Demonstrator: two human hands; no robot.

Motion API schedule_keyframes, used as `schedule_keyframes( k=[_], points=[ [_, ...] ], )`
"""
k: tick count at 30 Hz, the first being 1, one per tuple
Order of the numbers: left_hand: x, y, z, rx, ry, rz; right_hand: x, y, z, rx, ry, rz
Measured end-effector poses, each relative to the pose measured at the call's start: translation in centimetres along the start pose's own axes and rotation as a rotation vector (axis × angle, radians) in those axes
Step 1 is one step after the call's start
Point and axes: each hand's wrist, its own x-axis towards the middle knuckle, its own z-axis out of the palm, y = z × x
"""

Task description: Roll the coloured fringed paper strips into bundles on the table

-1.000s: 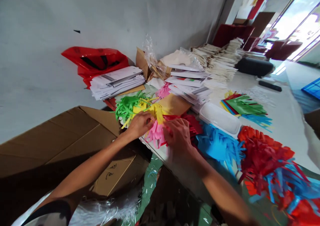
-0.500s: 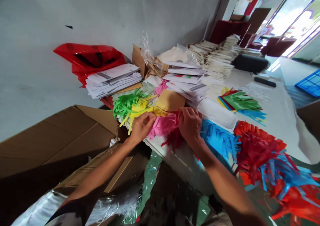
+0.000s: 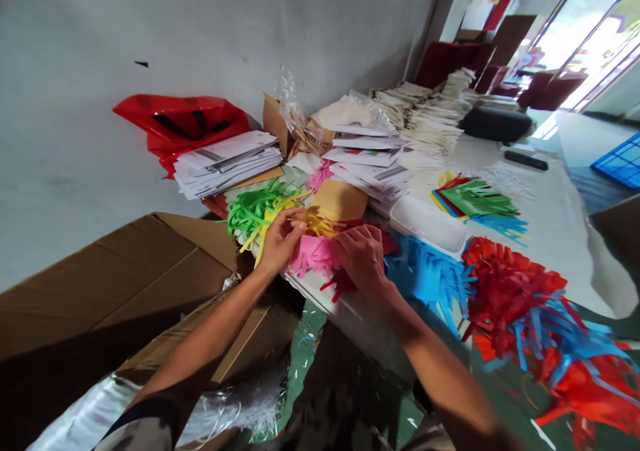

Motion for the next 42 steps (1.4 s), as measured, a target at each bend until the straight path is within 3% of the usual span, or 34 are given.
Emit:
schedule_keyframes(
  k=[6, 8, 10, 14, 20, 23, 28, 30, 32, 35, 39, 42],
  points=[
    [1.4, 0.5, -1.5, -0.205, -0.516, -0.166, -0.6, -0.5, -0.2, -0.068, -0.086, -0.072],
    [1.9, 0.9, -1.6, -0.276, -0.582, -0.222, -1.1, -0.8, 0.0, -0.068, -0.126, -0.101],
    [2.3, 1.1, -1.6, -0.309, -0.519, -0.216, -1.6, -1.0, 0.2, -0.066, -0.165, -0.121],
    [1.3, 0.9, -2.0, -0.208, -0.334, -0.074, -2.1, -1.3, 0.4, -0.104, -0.212, -0.067],
    [-1.8, -0.1, -2.4, 0.132, -0.327, -0.001, -1.7, -1.1, 0.4, -0.078, -0.285, -0.017],
    [-2.1, -0.5, -2.2, 0.156, -0.281, 0.004, -2.1, -1.1, -0.1, -0.037, -0.276, -0.144],
    [-1.3, -0.1, -2.3, 0.145, -0.199, 0.047, -4.5, -2.0, -1.8, -0.022, -0.292, -0.51],
    [-1.1, 0.3, -2.2, 0.138, -0.158, 0.074, -5.3, -2.3, -2.3, -0.01, -0.306, -0.564],
    [-1.1, 0.7, -2.0, 0.127, -0.128, 0.1, -5.5, -2.1, -2.6, 0.005, -0.278, -0.525],
    [-1.2, 1.3, -1.6, 0.197, -0.13, 0.211, -5.0, -1.2, -3.1, 0.028, -0.17, -0.342],
    [-1.3, 2.1, -1.1, 0.412, -0.352, 0.525, -4.5, -0.5, -4.0, 0.028, -0.056, -0.094],
    [-1.0, 2.6, -0.3, 0.41, -0.272, 0.603, -4.4, -0.9, -3.9, 0.008, -0.026, -0.074]
  ],
)
